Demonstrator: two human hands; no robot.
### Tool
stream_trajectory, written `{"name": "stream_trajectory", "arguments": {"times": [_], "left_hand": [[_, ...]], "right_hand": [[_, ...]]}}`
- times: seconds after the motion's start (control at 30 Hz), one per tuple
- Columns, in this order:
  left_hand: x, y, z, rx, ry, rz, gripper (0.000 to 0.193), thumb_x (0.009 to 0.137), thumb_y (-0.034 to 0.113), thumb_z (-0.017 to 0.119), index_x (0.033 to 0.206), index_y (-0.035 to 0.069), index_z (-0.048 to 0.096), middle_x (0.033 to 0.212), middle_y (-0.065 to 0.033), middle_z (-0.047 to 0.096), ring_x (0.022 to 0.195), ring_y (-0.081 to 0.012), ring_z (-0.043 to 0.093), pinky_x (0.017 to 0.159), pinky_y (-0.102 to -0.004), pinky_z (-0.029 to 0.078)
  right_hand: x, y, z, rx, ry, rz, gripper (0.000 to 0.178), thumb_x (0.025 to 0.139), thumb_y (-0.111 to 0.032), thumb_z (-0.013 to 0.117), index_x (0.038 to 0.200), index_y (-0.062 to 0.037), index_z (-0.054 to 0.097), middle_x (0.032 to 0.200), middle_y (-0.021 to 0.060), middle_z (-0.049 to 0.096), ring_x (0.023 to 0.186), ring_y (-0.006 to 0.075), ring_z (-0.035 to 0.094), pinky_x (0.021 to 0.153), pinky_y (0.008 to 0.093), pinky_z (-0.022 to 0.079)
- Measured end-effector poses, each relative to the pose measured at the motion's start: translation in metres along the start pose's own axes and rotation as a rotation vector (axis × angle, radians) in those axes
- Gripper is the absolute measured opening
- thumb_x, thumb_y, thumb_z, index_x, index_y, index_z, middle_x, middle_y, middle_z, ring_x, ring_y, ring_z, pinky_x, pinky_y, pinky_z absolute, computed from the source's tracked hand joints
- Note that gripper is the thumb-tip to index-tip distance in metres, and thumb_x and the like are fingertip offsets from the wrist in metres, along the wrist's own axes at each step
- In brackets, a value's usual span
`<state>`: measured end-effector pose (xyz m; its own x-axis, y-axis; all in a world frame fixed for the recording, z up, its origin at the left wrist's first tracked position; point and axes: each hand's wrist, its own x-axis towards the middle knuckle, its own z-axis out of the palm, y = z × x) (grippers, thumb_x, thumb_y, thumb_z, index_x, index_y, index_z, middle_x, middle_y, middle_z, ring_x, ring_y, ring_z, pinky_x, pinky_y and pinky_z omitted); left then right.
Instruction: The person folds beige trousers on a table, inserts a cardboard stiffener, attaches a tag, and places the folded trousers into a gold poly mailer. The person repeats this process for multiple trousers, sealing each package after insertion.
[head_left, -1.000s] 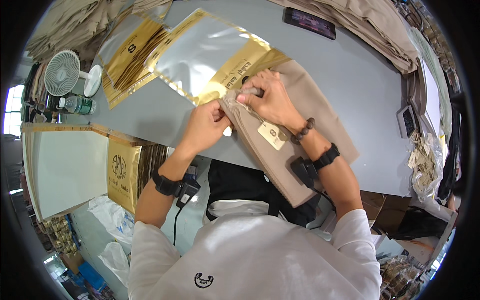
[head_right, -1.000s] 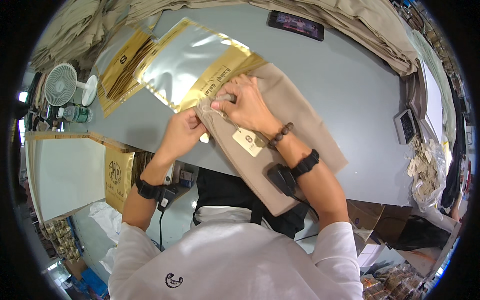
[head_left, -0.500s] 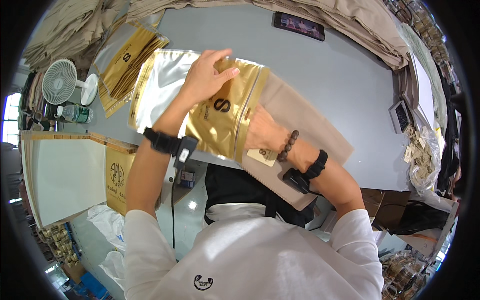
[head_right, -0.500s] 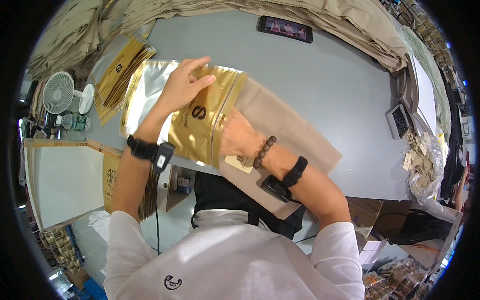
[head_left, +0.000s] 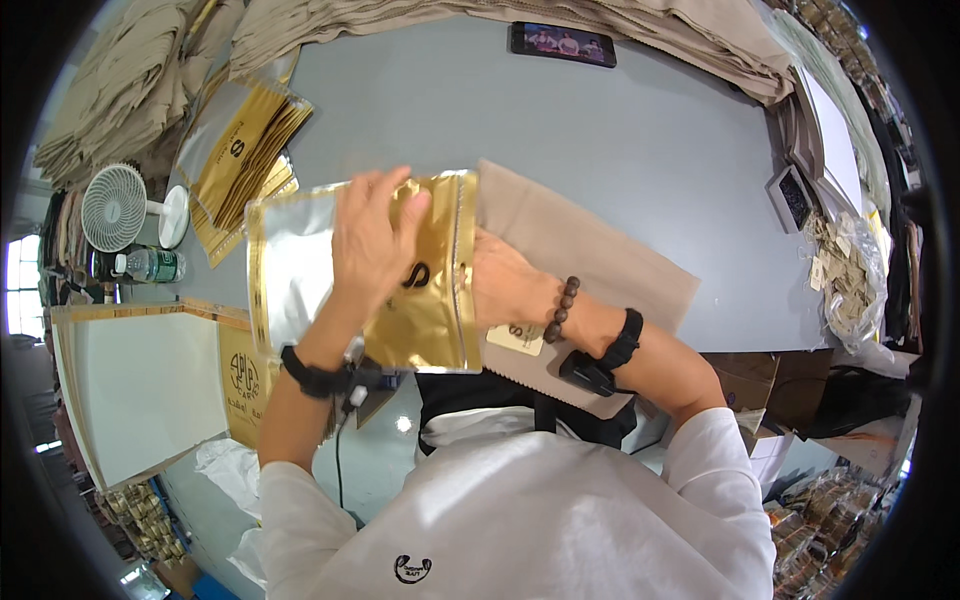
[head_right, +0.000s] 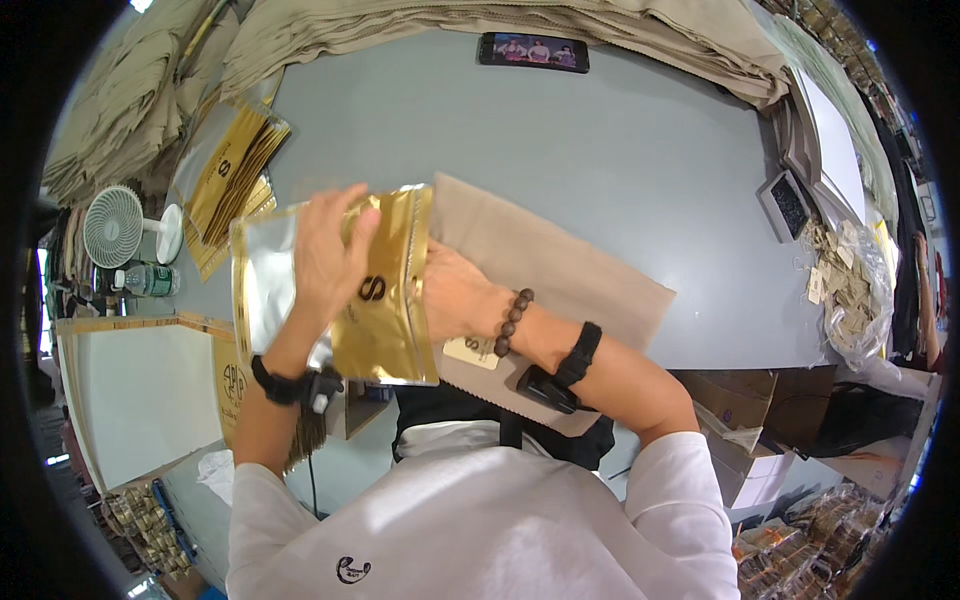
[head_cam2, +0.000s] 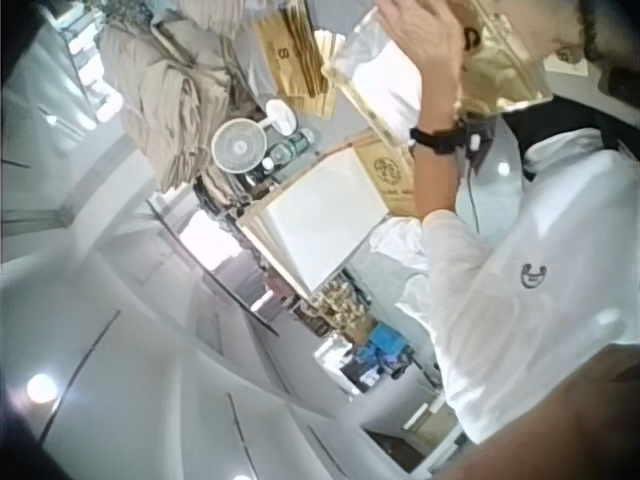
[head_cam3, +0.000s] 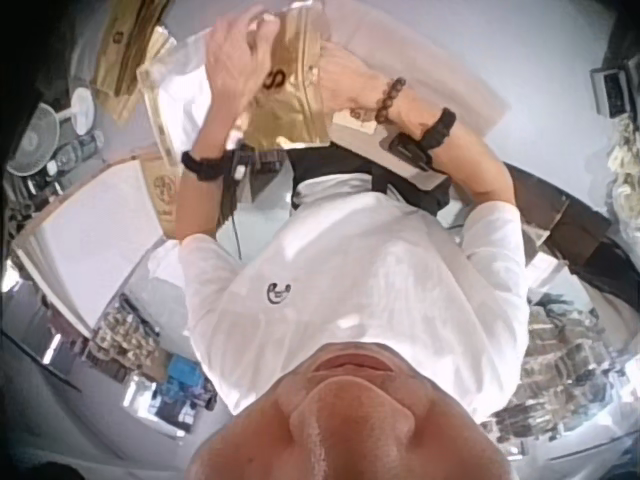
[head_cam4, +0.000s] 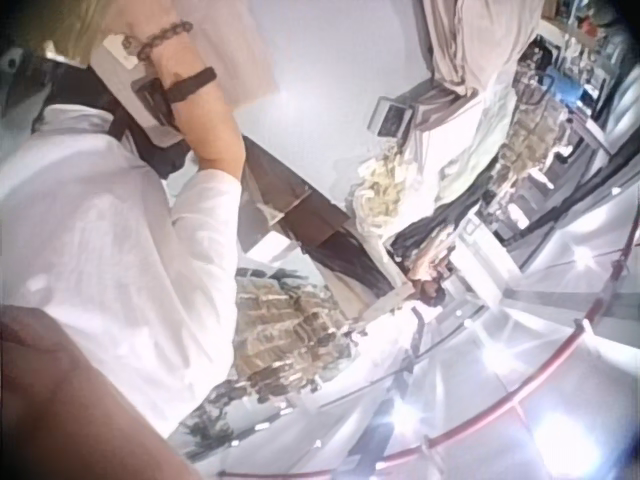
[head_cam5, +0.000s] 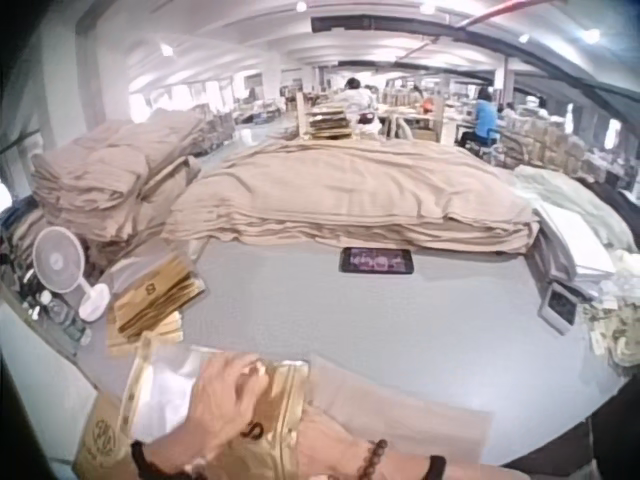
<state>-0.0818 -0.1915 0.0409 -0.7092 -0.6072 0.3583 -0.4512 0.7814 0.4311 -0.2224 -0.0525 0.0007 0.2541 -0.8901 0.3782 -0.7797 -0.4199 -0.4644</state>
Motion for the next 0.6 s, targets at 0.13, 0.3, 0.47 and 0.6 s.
{"name": "stream_trajectory", "arguments": {"times": [0.13,0.3,0.47,0.6], "left_hand": [[-0.046,0.018,0.024,0.004,-0.202,0.027,0.072,0.108,0.056,0.044,0.153,0.0,0.05,0.162,-0.0221,0.043,0.148,-0.0388,0.04,0.121,-0.0501,0.031],[0.0,-0.007,0.03,-0.043,-0.37,0.334,0.079,0.106,0.064,0.043,0.158,0.005,0.045,0.169,-0.0206,0.033,0.157,-0.0376,0.028,0.125,-0.0511,0.023],[0.002,0.009,0.013,-0.023,-0.34,0.324,0.092,0.087,0.061,0.074,0.157,0.006,0.047,0.159,-0.0207,0.044,0.149,-0.0382,0.038,0.123,-0.0514,0.026],[-0.027,0.03,0.011,-0.091,-0.329,0.06,0.065,0.084,0.037,0.083,0.137,0.003,0.065,0.129,-0.0176,0.061,0.118,-0.0357,0.06,0.103,-0.0448,0.048]], "right_hand": [[-0.014,0.014,-0.021,-0.022,0.012,0.145,0.038,0.085,-0.026,0.074,0.115,-0.0027,0.072,0.126,0.0171,0.069,0.127,0.0378,0.058,0.118,0.0486,0.04],[-0.049,0.011,-0.048,0.004,0.29,0.284,0.031,0.096,-0.023,0.07,0.117,0.0007,0.07,0.123,0.0182,0.069,0.123,0.0374,0.06,0.107,0.0471,0.049],[-0.076,0.018,-0.079,-0.312,0.502,0.651,0.041,0.099,-0.027,0.07,0.13,-0.0007,0.064,0.118,0.0158,0.068,0.114,0.0355,0.059,0.097,0.0467,0.048],[-0.091,0.028,-0.073,-0.486,0.371,0.692,0.055,0.095,-0.037,0.074,0.134,-0.0012,0.061,0.122,0.0145,0.064,0.112,0.0331,0.056,0.097,0.0447,0.045]]}}
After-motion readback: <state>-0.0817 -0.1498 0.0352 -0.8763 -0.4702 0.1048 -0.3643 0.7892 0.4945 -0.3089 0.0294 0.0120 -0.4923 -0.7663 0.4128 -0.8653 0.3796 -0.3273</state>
